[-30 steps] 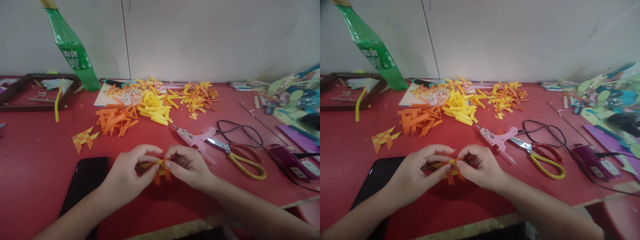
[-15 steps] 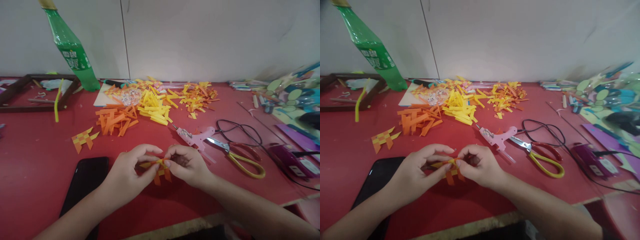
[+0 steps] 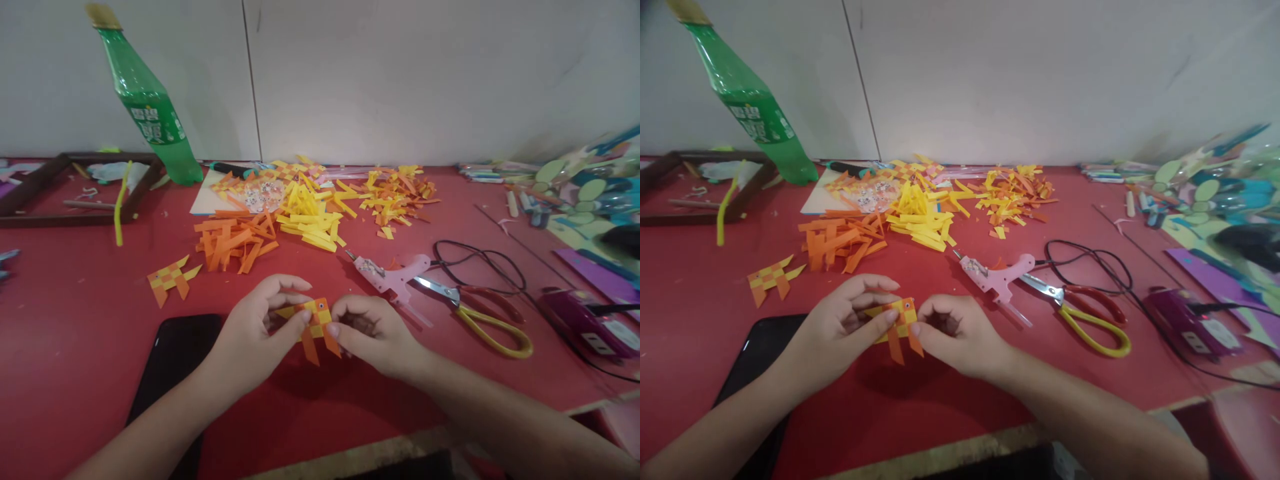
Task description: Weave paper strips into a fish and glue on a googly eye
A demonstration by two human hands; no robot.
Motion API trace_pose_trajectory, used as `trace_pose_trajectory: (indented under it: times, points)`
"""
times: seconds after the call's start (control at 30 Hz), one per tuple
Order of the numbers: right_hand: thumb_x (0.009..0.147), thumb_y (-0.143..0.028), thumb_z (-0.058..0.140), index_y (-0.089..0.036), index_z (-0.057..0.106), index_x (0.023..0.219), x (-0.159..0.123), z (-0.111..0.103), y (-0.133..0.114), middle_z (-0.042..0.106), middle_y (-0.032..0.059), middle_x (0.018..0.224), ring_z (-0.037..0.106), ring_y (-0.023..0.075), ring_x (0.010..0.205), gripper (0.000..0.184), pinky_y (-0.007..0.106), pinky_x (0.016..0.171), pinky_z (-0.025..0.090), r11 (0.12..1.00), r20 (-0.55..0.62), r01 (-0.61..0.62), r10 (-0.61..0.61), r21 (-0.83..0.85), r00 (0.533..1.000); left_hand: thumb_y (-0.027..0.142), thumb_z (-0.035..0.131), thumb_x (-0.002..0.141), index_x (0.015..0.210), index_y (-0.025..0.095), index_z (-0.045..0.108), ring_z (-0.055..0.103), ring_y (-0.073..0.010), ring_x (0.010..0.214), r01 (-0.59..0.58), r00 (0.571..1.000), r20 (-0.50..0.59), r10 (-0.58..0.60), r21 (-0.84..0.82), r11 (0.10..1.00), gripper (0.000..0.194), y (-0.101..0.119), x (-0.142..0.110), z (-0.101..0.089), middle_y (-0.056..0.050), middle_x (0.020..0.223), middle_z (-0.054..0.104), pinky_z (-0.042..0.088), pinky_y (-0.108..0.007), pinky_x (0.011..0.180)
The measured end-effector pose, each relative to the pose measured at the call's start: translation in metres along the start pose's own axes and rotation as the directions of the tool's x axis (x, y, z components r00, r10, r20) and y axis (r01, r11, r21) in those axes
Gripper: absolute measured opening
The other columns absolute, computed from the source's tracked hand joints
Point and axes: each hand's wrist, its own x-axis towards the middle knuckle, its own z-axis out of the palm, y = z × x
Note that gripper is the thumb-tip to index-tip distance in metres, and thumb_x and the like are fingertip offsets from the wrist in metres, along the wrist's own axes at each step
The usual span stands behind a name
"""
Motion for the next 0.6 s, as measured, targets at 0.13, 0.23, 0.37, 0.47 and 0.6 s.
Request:
trace_pose_trajectory:
  times: [0.13,0.23,0.37,0.47,0.6]
  points:
    - [0.085,-0.039,0.066,-0.018,0.055,0.071,0.001,0.002,0.003,0.052,-0.0048,0.055,0.047,0.0068,0.045,0.027,0.019,0.043,0.038,1.000,-0.120,0.017,-0.014,0.024,0.993,0.026,0.067,0.085,0.101,0.023,0.053,0.066,-0.0191,0.097,-0.231,0.953,-0.163,0.255,0.151,0.961,0.021,-0.003,-0.001,0.002,-0.008,0.117,0.058,0.059,-0.032,0.078]
    - [0.085,-0.041,0.066,-0.019,0.055,0.071,0.003,0.001,0.003,0.054,-0.0044,0.055,0.049,0.0074,0.045,0.029,0.020,0.044,0.040,0.996,-0.168,-0.031,0.044,0.081,0.985,0.018,0.066,0.085,0.087,0.022,0.060,0.059,-0.0240,0.108,-0.396,0.813,-0.162,0.560,0.553,0.734,0.008,-0.005,-0.002,0.002,-0.008,0.111,0.055,0.055,-0.039,0.087]
    - [0.083,-0.039,0.068,-0.019,0.053,0.069,0.005,-0.001,0.002,0.056,-0.0034,0.057,0.050,0.0079,0.049,0.029,0.022,0.049,0.042,0.992,-0.148,-0.002,0.020,0.126,0.989,0.024,0.072,0.082,0.094,0.021,0.064,0.058,-0.0288,0.110,-0.471,0.767,0.030,0.641,0.706,0.529,0.015,-0.009,-0.003,0.004,-0.012,0.116,0.059,0.052,-0.045,0.091]
    - [0.083,-0.035,0.069,-0.019,0.055,0.069,0.005,0.000,0.002,0.053,-0.0043,0.060,0.046,0.0072,0.052,0.026,0.021,0.050,0.038,0.995,-0.175,0.049,-0.032,0.091,0.984,0.034,0.075,0.081,0.101,0.017,0.063,0.063,-0.0303,0.106,-0.520,0.750,0.110,0.653,0.708,0.478,0.029,-0.013,-0.003,0.004,-0.015,0.114,0.065,0.054,-0.044,0.090]
    - [0.085,-0.029,0.066,-0.019,0.056,0.073,0.003,0.003,0.006,0.054,-0.0037,0.065,0.047,0.0077,0.055,0.019,0.021,0.052,0.040,0.993,-0.143,0.102,-0.093,0.056,0.985,0.038,0.077,0.078,0.111,0.015,0.060,0.070,-0.0284,0.102,-0.574,0.745,0.168,0.645,0.655,0.492,0.043,-0.013,-0.002,0.002,-0.015,0.113,0.072,0.057,-0.038,0.088]
